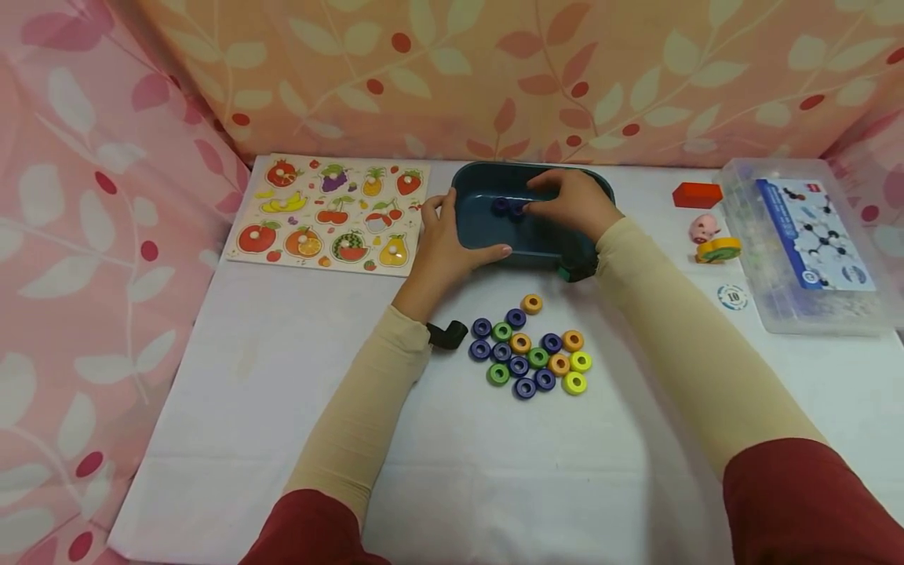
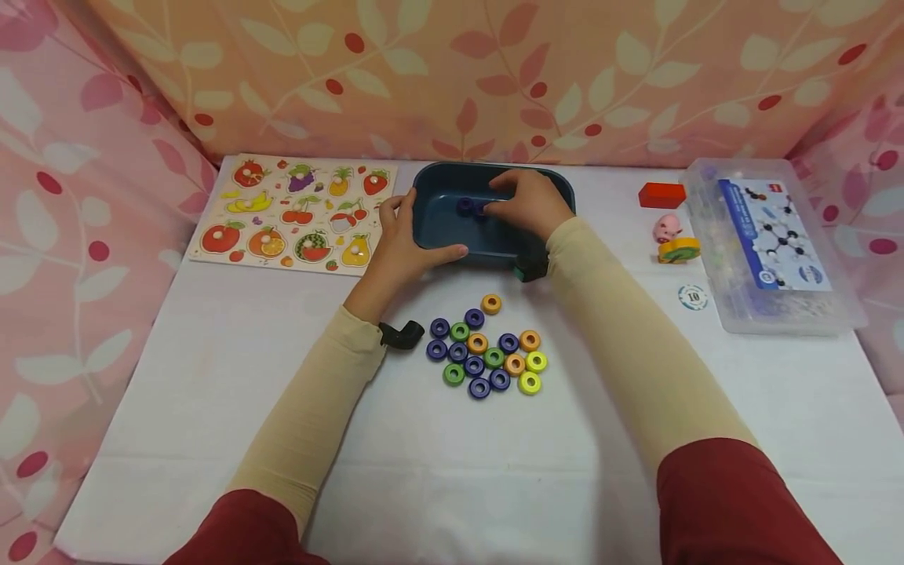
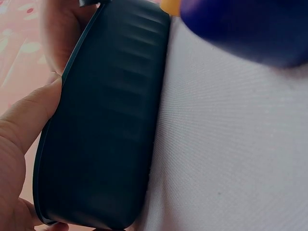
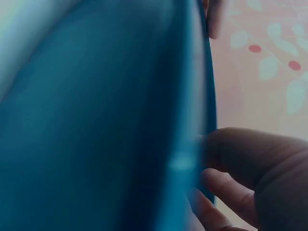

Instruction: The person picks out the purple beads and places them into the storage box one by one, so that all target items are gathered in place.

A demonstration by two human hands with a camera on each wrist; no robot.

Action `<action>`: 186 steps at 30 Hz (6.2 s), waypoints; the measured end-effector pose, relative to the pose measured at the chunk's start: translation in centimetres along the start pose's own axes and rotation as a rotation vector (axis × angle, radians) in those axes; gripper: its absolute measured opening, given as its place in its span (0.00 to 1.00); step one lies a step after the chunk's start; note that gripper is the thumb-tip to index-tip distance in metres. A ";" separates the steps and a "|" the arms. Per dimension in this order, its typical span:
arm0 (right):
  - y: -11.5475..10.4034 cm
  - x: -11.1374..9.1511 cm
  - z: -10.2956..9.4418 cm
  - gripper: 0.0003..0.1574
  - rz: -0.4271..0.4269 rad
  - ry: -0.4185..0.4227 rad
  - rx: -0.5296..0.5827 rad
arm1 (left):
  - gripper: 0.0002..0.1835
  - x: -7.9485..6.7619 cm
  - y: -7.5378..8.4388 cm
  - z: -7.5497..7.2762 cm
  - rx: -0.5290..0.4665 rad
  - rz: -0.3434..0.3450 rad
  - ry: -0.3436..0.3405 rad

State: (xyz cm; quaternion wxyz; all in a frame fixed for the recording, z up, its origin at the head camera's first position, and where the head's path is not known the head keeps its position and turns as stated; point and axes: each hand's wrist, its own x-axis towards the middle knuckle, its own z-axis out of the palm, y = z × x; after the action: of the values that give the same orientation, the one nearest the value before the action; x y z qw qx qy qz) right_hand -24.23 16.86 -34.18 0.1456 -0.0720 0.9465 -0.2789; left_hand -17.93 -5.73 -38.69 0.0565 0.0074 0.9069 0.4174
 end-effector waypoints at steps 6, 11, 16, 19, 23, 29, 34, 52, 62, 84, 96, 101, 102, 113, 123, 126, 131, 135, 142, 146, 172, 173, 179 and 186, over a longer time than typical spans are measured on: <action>-0.4 -2.8 -0.8 0.34 -0.031 0.022 0.038 | 0.70 -0.1 -0.3 -0.1 -0.006 -0.013 0.001; -0.8 -6.4 -0.2 0.28 -0.059 0.018 0.092 | 0.71 -0.1 -0.4 -0.2 -0.016 -0.015 0.000; -1.0 -9.7 2.1 0.20 -0.134 -0.028 0.116 | 0.72 -0.1 -0.5 -0.2 -0.006 -0.017 -0.001; -0.8 -11.3 3.6 0.18 -0.197 -0.033 0.142 | 0.72 0.0 -0.5 -0.1 0.002 -0.020 -0.004; -0.5 -12.7 5.2 0.16 -0.245 -0.069 0.158 | 0.72 0.0 -0.4 -0.1 0.006 -0.018 -0.003; -0.1 -12.9 6.8 0.19 -0.250 -0.159 0.125 | 0.72 0.1 -0.4 -0.2 0.005 -0.001 0.003; 0.0 -12.8 7.5 0.18 -0.243 -0.160 0.095 | 0.72 0.2 -0.3 -0.1 -0.004 0.001 -0.002; -1.8 -11.4 1.3 0.19 -0.194 0.003 0.030 | 0.72 0.2 -0.3 0.0 -0.013 0.000 -0.012; -1.0 -3.8 -3.6 0.29 -0.053 0.055 0.040 | 0.71 0.1 -0.3 -0.1 -0.021 -0.015 -0.017; 1.3 0.2 -2.7 0.33 0.032 -0.081 0.036 | 0.71 -0.1 -0.1 -0.1 -0.025 -0.023 -0.016; -0.2 -8.0 -3.0 0.27 -0.052 -0.008 0.057 | 0.72 0.0 -0.2 0.1 -0.019 -0.012 -0.013; 0.1 -12.2 -0.9 0.18 -0.091 -0.076 0.039 | 0.72 0.1 -0.2 0.2 -0.018 -0.016 -0.010; 0.3 -12.8 -0.4 0.17 -0.101 -0.097 0.030 | 0.72 0.1 -0.2 0.2 -0.016 -0.018 -0.009; 3.0 -15.7 5.2 0.14 -0.172 -0.231 0.040 | 0.72 0.1 -0.2 0.1 -0.011 -0.018 -0.008; 3.7 -14.8 6.1 0.14 -0.179 -0.236 0.040 | 0.71 0.1 -0.2 0.2 -0.019 -0.019 -0.010; 3.6 -14.7 6.3 0.14 -0.174 -0.238 0.037 | 0.72 0.1 -0.2 0.1 -0.020 -0.018 -0.011; 3.5 -14.7 6.3 0.14 -0.172 -0.209 0.049 | 0.72 0.2 -0.3 0.2 -0.022 -0.017 -0.015; 3.1 -14.7 5.1 0.16 -0.167 -0.166 0.082 | 0.72 0.2 -0.3 0.3 -0.016 -0.015 -0.014; 1.4 -12.1 0.7 0.18 -0.135 0.033 0.096 | 0.72 0.2 -0.2 0.3 -0.016 -0.018 -0.009; 1.4 -9.0 -0.9 0.24 -0.082 0.104 0.082 | 0.72 0.2 -0.3 0.2 -0.015 -0.016 -0.007; 1.9 -3.6 -0.1 0.39 0.023 0.063 0.082 | 0.71 0.1 -0.1 0.4 0.004 -0.030 -0.013; 1.6 -4.2 -0.2 0.38 0.013 0.069 0.086 | 0.71 0.1 -0.1 0.3 0.004 -0.029 -0.011; 0.2 -7.8 -0.2 0.31 -0.056 0.055 0.109 | 0.72 0.2 -0.1 0.1 0.002 -0.020 -0.011; 0.2 -12.8 1.7 0.18 -0.144 -0.101 0.119 | 0.72 0.2 -0.2 0.2 -0.007 -0.021 -0.019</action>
State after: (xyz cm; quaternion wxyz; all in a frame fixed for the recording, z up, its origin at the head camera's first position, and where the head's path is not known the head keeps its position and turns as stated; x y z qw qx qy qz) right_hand -11.57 18.94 -32.63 0.1768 -0.1452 0.9121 -0.3403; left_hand -18.12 -5.66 -38.98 0.0693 0.0015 0.9049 0.4200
